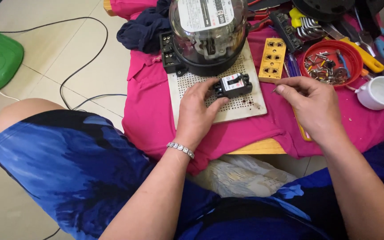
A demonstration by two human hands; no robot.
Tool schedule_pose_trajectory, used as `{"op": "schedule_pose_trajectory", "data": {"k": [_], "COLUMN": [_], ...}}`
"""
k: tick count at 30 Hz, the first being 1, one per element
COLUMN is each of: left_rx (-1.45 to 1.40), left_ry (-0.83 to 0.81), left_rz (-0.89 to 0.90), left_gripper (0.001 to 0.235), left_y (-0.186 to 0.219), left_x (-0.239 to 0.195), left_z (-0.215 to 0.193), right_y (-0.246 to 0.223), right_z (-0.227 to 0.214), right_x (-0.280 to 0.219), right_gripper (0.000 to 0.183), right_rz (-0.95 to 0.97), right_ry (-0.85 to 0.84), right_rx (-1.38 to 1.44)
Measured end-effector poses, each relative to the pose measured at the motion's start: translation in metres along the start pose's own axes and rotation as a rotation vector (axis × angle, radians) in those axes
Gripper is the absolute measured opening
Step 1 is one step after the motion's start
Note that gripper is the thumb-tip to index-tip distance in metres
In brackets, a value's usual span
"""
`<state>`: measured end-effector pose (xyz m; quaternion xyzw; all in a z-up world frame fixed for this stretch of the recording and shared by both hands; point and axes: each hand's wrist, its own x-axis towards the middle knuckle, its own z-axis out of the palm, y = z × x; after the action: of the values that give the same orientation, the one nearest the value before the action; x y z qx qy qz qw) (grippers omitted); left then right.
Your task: The person assembles electrical components on a perforated board, using a screwdriver to secure a black switch and a yellow socket. They also handle a glass-encased meter and a black plastic component, arranging them on the board.
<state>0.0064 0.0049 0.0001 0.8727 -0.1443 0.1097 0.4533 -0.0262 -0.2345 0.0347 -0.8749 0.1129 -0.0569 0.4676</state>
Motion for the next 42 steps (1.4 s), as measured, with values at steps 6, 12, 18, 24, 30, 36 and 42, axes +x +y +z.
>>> {"op": "schedule_pose_trajectory", "data": {"k": [6,12,18,24,30,36,42], "left_rx": [0.031,-0.068,0.081,0.104,0.088,0.074,0.087], "left_ry": [-0.015,0.054,-0.033,-0.053,-0.064,-0.053,-0.063], "left_rz": [0.018,-0.113,0.041,0.038,0.031,0.051,0.025], "left_gripper": [0.048,0.048,0.047,0.048,0.048,0.047,0.047], "left_y": [0.003,0.004,0.001,0.003,0.003,0.006,0.007], "left_x": [-0.001,0.003,-0.002,-0.004,-0.003,-0.003,-0.003], "left_z": [-0.002,-0.003,-0.001,-0.002,-0.002,-0.005,-0.005], "right_y": [0.005,0.001,0.001,-0.004,-0.011,-0.018,-0.022], "right_z": [0.001,0.001,0.003,0.006,0.012,0.018,0.020], "right_x": [-0.001,-0.002,0.000,-0.002,-0.004,-0.002,0.000], "right_gripper": [0.019,0.021,0.020,0.021,0.017,0.019,0.019], "right_rz": [-0.016,0.000,0.009,-0.027,-0.162,-0.182,-0.318], "right_ry": [0.009,-0.018,-0.010,-0.018,0.030,0.012,0.028], "right_rx": [-0.004,-0.002,-0.027,0.014,-0.053,-0.112,-0.300]}}
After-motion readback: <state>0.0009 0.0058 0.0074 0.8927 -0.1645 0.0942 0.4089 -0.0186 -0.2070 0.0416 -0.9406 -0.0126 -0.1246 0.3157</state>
